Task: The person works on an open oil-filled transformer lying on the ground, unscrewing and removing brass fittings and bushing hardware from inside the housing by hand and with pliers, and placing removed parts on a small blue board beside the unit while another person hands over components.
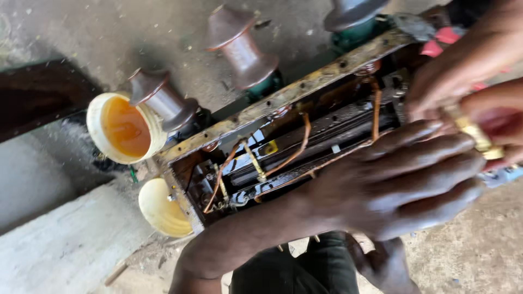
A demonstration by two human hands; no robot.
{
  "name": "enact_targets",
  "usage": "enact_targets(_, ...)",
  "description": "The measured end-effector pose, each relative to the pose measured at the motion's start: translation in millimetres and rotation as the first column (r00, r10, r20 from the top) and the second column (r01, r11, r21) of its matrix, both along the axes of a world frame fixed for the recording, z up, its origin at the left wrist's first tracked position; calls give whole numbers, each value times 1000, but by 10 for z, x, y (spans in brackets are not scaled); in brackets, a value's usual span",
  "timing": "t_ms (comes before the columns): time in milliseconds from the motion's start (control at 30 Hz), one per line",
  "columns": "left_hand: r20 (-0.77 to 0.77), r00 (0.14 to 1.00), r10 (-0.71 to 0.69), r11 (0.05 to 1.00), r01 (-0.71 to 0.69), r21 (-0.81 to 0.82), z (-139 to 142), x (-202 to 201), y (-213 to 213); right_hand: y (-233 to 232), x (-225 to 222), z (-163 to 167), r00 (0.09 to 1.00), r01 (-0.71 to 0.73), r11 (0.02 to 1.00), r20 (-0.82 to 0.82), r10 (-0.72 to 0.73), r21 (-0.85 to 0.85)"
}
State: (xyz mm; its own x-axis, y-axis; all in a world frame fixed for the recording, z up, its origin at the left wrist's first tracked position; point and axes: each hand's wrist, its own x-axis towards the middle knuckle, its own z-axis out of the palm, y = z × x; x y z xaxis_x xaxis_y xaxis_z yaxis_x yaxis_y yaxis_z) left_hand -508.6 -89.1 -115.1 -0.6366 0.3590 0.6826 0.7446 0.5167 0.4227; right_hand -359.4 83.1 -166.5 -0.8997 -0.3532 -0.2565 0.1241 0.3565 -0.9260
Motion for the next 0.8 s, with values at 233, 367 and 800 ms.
enact_targets(233, 791, 442, 423, 738, -675, -18, -589, 1111, -2070, -576, -55, -223, 992, -117, 985, 52, 111, 130)
enact_targets(367, 908, 146, 394, 822, -497, -277, -1170, 1948, -2183, -1249, -21, -432, 937, -346, 936, -28, 349, 69)
enact_targets(800, 645, 704, 298, 771, 221, -597, -2168, 1878, -2098, -1200, -278, -106, 800, -237, 969, -552, 236, 70)
